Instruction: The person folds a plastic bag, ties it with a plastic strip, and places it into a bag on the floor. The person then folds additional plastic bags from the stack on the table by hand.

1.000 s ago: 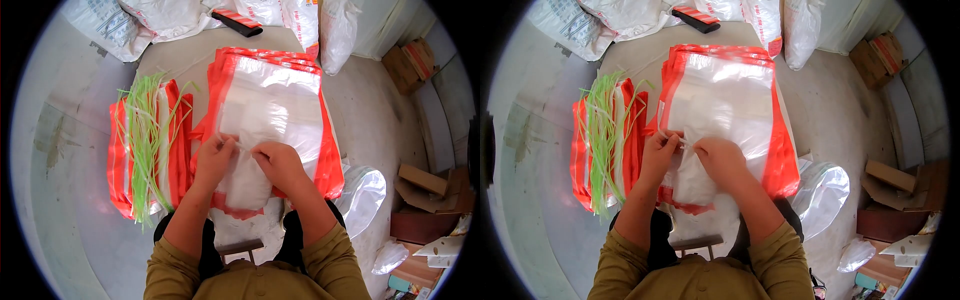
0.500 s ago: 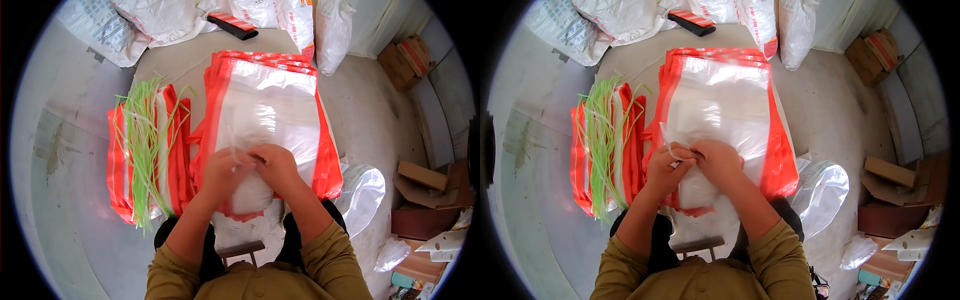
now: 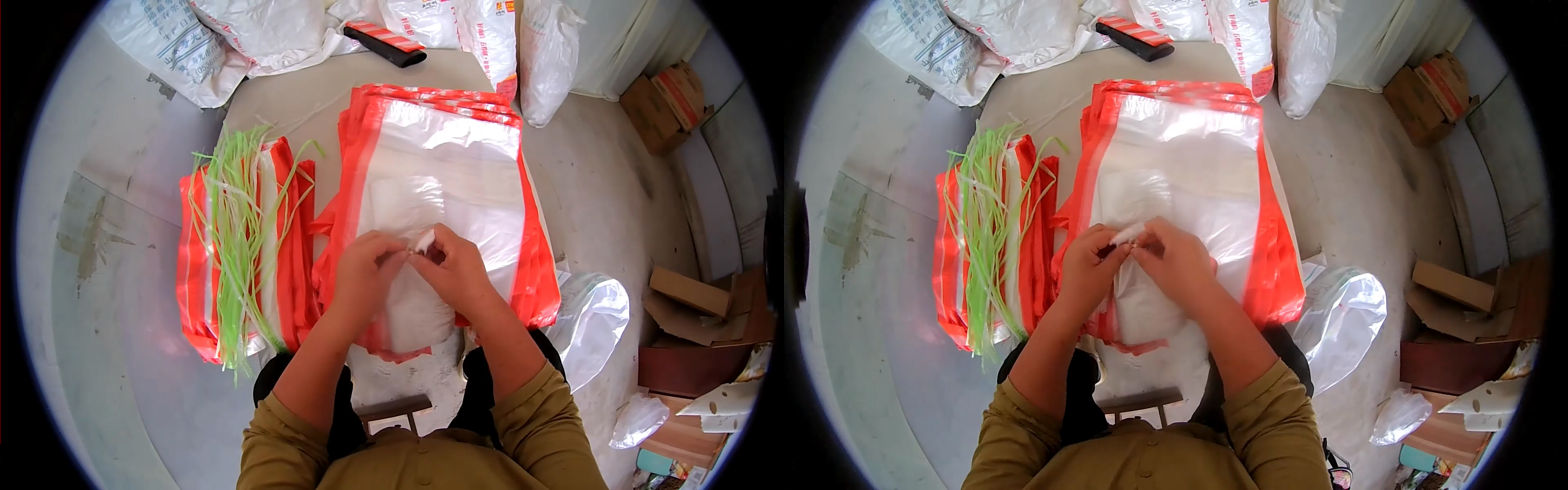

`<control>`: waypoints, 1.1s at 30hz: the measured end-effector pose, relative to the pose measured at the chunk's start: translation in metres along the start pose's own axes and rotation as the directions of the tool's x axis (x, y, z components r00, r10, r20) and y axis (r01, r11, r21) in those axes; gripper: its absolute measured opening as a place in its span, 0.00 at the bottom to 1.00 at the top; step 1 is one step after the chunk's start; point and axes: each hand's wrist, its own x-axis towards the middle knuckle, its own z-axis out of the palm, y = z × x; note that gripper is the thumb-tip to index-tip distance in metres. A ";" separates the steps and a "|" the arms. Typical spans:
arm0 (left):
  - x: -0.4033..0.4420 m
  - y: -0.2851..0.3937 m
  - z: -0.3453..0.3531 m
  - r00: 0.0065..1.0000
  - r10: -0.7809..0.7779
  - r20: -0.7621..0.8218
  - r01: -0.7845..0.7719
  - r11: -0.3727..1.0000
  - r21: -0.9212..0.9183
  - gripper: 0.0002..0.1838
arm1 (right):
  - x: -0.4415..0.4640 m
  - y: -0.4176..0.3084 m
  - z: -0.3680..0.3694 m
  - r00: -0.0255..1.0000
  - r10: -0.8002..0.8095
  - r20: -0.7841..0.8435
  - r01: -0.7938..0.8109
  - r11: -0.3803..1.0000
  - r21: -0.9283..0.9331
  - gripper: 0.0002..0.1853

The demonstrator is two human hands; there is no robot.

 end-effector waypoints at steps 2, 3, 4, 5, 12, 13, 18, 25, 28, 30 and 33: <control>0.000 -0.002 0.001 1.000 -0.013 -0.008 0.013 1.000 -0.018 0.04 | -0.001 -0.005 -0.002 0.999 -0.013 0.042 0.016 0.998 -0.058 0.07; 0.001 -0.003 0.002 1.000 -0.005 -0.008 0.005 1.000 -0.026 0.03 | -0.001 -0.004 -0.001 0.993 -0.120 0.017 0.121 0.987 -0.107 0.08; 0.001 -0.003 0.002 1.000 0.003 -0.008 -0.003 0.999 -0.036 0.03 | -0.001 0.000 0.001 0.974 -0.226 -0.002 0.222 0.962 -0.159 0.09; 0.001 -0.002 0.003 1.000 0.007 -0.006 -0.007 1.000 -0.022 0.03 | -0.002 0.002 0.004 0.944 -0.330 -0.016 0.319 0.924 -0.212 0.09; 0.001 0.002 -0.001 0.988 0.151 0.046 -0.156 0.974 0.162 0.06 | -0.002 0.006 0.009 0.846 -0.528 -0.078 0.468 0.803 -0.369 0.12; 0.000 0.000 -0.001 0.983 0.178 0.046 -0.184 0.969 0.168 0.06 | -0.002 0.006 0.009 0.835 -0.543 -0.083 0.477 0.792 -0.382 0.12; -0.001 -0.005 0.000 0.982 0.187 0.041 -0.191 0.967 0.167 0.07 | 0.000 0.009 0.009 0.828 -0.554 -0.084 0.477 0.776 -0.413 0.10; -0.002 -0.002 -0.001 0.990 0.131 0.047 -0.136 0.982 0.130 0.07 | 0.000 0.007 0.010 0.821 -0.559 -0.113 0.470 0.775 -0.421 0.09; -0.002 -0.001 0.000 0.988 0.150 0.023 -0.152 0.979 0.138 0.07 | -0.001 0.004 0.010 0.839 -0.531 -0.121 0.444 0.796 -0.411 0.09; -0.002 -0.002 0.001 0.991 0.135 0.011 -0.135 0.981 0.142 0.07 | -0.003 -0.001 0.010 0.899 -0.423 -0.110 0.367 0.867 -0.336 0.09; -0.002 -0.001 0.001 0.994 0.112 0.000 -0.111 0.983 0.147 0.06 | -0.003 -0.009 0.006 0.984 -0.174 -0.024 0.168 0.974 -0.151 0.10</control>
